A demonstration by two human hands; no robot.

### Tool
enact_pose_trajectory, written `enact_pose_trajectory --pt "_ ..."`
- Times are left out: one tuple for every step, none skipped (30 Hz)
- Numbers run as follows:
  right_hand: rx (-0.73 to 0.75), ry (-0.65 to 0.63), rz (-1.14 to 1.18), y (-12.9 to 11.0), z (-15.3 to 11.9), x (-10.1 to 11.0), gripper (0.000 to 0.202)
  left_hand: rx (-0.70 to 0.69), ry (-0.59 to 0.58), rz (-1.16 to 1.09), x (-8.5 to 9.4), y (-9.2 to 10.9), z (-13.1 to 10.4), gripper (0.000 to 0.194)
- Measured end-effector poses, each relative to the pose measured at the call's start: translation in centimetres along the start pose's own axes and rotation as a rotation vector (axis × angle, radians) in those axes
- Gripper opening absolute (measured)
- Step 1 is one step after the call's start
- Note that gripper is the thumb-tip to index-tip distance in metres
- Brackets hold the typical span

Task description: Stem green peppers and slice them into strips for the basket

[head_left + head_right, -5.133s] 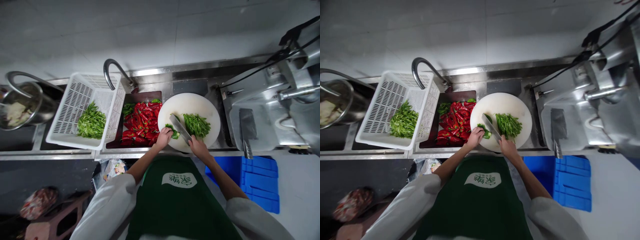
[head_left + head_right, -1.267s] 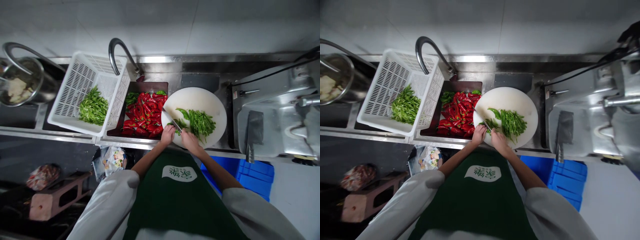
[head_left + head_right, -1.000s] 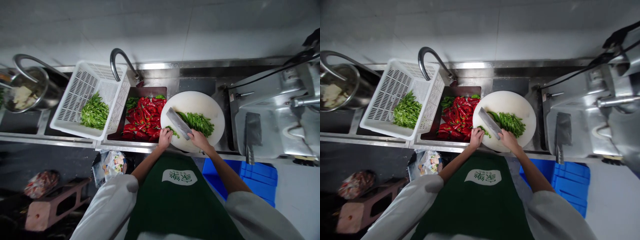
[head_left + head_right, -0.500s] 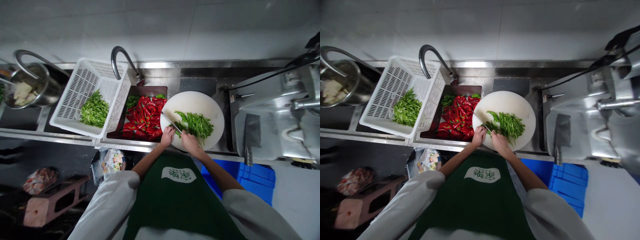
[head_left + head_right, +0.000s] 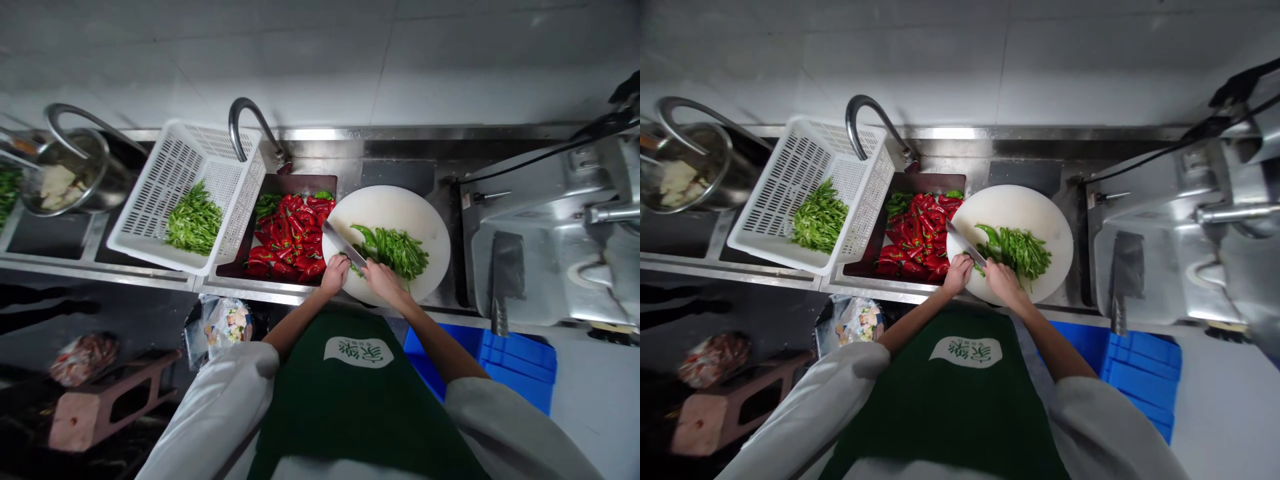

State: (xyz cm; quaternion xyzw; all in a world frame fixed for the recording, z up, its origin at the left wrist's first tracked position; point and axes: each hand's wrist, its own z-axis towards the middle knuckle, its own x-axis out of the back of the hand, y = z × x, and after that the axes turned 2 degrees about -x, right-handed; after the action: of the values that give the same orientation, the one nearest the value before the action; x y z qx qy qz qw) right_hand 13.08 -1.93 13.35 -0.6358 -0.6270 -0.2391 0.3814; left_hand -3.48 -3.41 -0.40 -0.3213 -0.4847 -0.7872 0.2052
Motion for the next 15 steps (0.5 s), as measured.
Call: enact_pose_trajectory --pt "0.002 -0.002 0.025 0.5 0.4 0.1 0.032 0.006 0.01 0.011 0.3 0.0 -0.1 0.022" --pt "0.0 -0.008 0.052 1.1 0.7 0.2 0.032 0.025 0.03 0.024 0.6 0.0 -0.1 0.021" --pt "-0.008 -0.014 0.077 1.7 0.8 0.2 0.032 0.054 0.057 0.033 0.9 0.0 -0.1 0.021" --pt "-0.018 -0.015 0.097 2.4 0.8 0.3 0.033 0.087 0.083 0.033 1.1 -0.1 -0.2 0.021" --pt "-0.034 -0.01 0.11 3.0 0.7 0.2 0.033 0.113 0.101 0.023 1.1 -0.1 -0.1 0.022" --pt "-0.049 -0.001 0.114 3.5 0.4 0.1 0.033 0.126 0.106 0.006 1.1 -0.1 -0.1 0.023" --pt "-0.063 0.014 0.111 3.8 0.1 -0.2 0.033 0.126 0.096 -0.011 0.9 0.0 0.0 0.024" --pt "-0.074 0.026 0.103 4.0 -0.3 -0.5 0.034 0.113 0.075 -0.025 0.7 0.1 0.0 0.024" --pt "-0.07 0.035 0.092 4.2 -0.6 -1.1 0.035 0.095 0.047 -0.031 0.4 0.3 0.1 0.025" --pt "-0.073 0.046 0.073 4.4 -0.8 -1.8 0.036 0.074 0.021 -0.028 0.1 0.5 0.2 0.026" --pt "-0.048 0.046 0.059 4.6 -0.9 -2.6 0.037 0.036 -0.014 -0.028 -0.3 0.6 0.3 0.027" --pt "-0.03 0.051 0.044 4.8 -0.7 -3.5 0.04 0.008 -0.044 -0.018 -0.8 0.7 0.4 0.027" --pt "-0.015 0.062 0.032 5.1 -0.3 -4.4 0.043 0.0 -0.066 0.001 -1.3 0.6 0.5 0.027" --pt "0.007 0.067 0.031 5.5 0.3 -5.4 0.045 -0.02 -0.086 0.025 -1.8 0.4 0.6 0.026" --pt "0.033 0.064 0.041 5.8 1.0 -6.2 0.046 -0.038 -0.105 0.051 -2.4 0.1 0.6 0.024"
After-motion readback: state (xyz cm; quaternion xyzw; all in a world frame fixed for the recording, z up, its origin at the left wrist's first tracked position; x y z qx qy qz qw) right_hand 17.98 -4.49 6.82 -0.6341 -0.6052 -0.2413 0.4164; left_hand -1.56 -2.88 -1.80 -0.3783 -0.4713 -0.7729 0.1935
